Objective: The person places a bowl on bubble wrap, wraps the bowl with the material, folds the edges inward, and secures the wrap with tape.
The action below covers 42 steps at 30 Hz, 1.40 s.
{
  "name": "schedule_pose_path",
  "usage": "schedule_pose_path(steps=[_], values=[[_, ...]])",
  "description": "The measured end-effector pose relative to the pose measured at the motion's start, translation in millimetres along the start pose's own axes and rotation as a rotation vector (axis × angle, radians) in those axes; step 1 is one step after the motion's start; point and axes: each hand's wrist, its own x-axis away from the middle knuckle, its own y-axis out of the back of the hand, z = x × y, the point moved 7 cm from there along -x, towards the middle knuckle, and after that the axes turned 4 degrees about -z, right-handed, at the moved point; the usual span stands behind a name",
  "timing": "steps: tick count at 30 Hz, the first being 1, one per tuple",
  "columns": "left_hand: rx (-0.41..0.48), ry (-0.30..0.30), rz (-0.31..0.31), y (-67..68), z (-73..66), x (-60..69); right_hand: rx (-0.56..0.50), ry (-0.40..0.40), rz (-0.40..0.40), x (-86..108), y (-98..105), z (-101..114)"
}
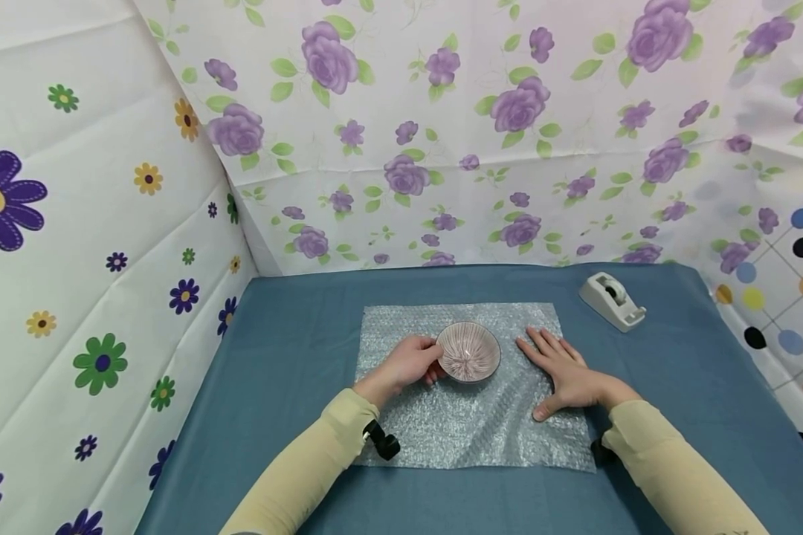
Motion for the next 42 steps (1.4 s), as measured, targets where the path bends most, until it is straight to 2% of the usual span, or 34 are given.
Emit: schedule_pose_path(steps=[2,5,13,15,19,21,26,29,35,42], values=[[0.002,0.005,-0.001,0.8,1.0,-0.5,0.008,0.035,-0.022,0.5,-3.0,-5.8],[0.008,0.014,0.001,1.8,3.4,-1.3,-0.022,0.052,-0.023,0.7,-0.8,-0.9],[0.011,0.008,0.013,3.4,6.0,-3.1,0.005,-0.045,0.038,-1.5,6.2,14.5],[0.01,0.006,0.014,3.7,6.2,-3.1,0.009,-0.038,0.033,-1.7,6.9,15.4],[0.008,-0.001,0.016,3.7,5.5,-2.7,-0.023,0.024,-0.006,-0.3,4.8,9.1],[0.007,-0.006,0.018,3.2,5.0,-2.6,-0.016,0.03,-0.014,0.1,1.4,1.2],[-0.001,-0.017,0.028,1.8,3.7,-1.8,0.04,-0.049,0.023,-1.8,-6.6,-18.3],[0.005,-0.015,0.033,1.5,5.1,-1.8,0.045,-0.075,0.041,-3.0,-8.4,-21.8],[0.026,-0.003,0.05,2.2,7.8,-2.4,0.056,-0.077,0.035,-3.1,-7.5,-19.3],[0.084,0.021,0.098,2.3,11.1,-1.3,0.024,-0.062,0.024,-1.7,-2.5,-7.4]])
